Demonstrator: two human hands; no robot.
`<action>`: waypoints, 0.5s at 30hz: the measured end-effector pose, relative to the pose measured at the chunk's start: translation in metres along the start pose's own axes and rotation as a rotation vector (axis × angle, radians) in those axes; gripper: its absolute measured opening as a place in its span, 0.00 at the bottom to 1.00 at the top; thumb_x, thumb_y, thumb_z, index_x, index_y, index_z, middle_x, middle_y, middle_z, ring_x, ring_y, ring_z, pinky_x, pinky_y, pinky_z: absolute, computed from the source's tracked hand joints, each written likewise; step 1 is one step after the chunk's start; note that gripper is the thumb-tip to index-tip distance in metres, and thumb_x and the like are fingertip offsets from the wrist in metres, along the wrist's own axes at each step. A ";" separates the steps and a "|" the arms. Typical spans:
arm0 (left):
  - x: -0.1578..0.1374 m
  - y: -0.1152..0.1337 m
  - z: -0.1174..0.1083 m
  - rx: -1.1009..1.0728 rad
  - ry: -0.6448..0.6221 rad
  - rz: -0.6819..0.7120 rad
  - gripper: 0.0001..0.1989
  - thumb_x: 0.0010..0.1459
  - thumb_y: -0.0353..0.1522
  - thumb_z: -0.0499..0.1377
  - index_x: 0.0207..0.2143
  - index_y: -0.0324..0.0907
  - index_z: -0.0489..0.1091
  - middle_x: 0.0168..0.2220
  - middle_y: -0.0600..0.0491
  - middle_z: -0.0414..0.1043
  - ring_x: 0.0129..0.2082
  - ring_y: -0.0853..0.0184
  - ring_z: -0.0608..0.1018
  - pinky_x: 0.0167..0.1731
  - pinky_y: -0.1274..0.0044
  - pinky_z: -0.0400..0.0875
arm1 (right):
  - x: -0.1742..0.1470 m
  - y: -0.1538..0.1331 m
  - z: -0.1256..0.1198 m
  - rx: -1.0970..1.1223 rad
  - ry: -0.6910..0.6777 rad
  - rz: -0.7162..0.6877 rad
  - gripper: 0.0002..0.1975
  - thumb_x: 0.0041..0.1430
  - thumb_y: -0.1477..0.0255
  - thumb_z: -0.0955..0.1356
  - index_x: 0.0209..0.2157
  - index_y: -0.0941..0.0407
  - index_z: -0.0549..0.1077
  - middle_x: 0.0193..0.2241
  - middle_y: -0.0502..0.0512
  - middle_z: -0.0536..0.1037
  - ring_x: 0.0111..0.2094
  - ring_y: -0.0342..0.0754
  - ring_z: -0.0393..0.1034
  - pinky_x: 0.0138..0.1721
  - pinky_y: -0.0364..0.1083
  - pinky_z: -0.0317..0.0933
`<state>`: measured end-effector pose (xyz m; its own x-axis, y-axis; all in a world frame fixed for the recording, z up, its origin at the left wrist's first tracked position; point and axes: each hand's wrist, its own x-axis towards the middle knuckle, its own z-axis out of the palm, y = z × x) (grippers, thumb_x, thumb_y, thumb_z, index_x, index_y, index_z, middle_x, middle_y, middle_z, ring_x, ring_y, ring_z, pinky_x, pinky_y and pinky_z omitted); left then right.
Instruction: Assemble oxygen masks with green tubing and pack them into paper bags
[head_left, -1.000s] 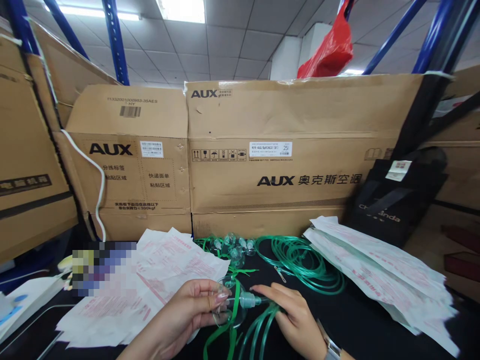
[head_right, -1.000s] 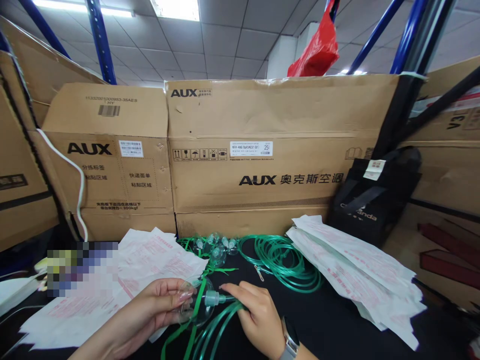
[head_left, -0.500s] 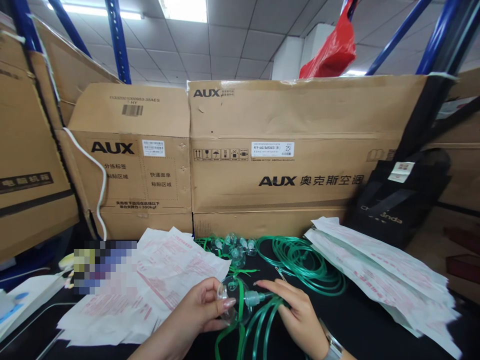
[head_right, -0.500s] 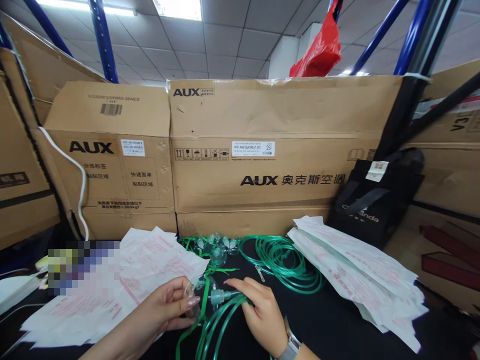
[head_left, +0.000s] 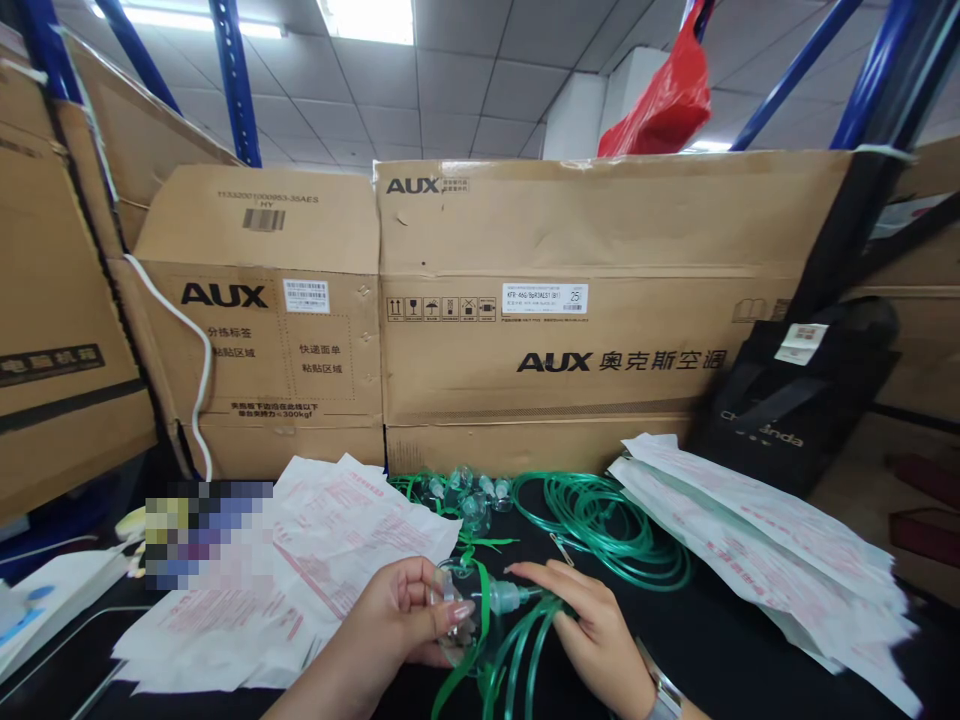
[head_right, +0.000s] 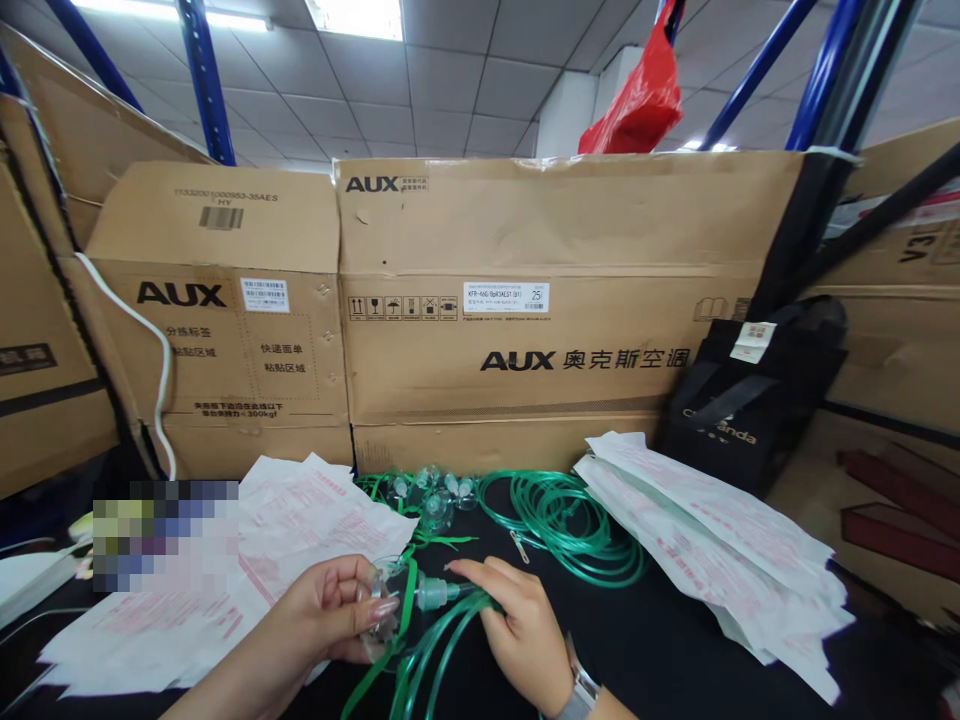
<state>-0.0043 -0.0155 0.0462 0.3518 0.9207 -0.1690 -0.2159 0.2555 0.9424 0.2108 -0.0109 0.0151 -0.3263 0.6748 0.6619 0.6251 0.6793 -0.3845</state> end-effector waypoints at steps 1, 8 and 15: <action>-0.001 0.001 0.000 -0.005 0.000 0.001 0.15 0.36 0.35 0.67 0.22 0.38 0.64 0.19 0.56 0.72 0.18 0.75 0.71 0.20 0.82 0.66 | 0.000 0.000 0.000 0.003 -0.003 0.001 0.21 0.47 0.82 0.57 0.40 0.54 0.71 0.29 0.52 0.76 0.30 0.44 0.70 0.33 0.41 0.64; 0.000 0.002 0.000 0.004 -0.008 -0.006 0.15 0.35 0.35 0.67 0.22 0.37 0.64 0.19 0.56 0.71 0.18 0.75 0.71 0.21 0.80 0.67 | 0.000 0.000 0.000 -0.013 0.006 -0.002 0.21 0.47 0.82 0.57 0.40 0.54 0.71 0.29 0.52 0.76 0.30 0.44 0.70 0.33 0.40 0.64; 0.003 -0.008 0.000 -0.059 -0.013 0.016 0.17 0.33 0.32 0.68 0.19 0.39 0.59 0.17 0.61 0.66 0.18 0.76 0.68 0.25 0.78 0.67 | 0.001 -0.003 -0.001 -0.003 0.001 0.013 0.21 0.47 0.82 0.57 0.39 0.54 0.71 0.28 0.52 0.76 0.29 0.44 0.70 0.33 0.41 0.64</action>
<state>-0.0019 -0.0147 0.0386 0.3593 0.9212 -0.1495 -0.2746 0.2575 0.9264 0.2096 -0.0124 0.0176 -0.3169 0.6836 0.6575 0.6317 0.6692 -0.3912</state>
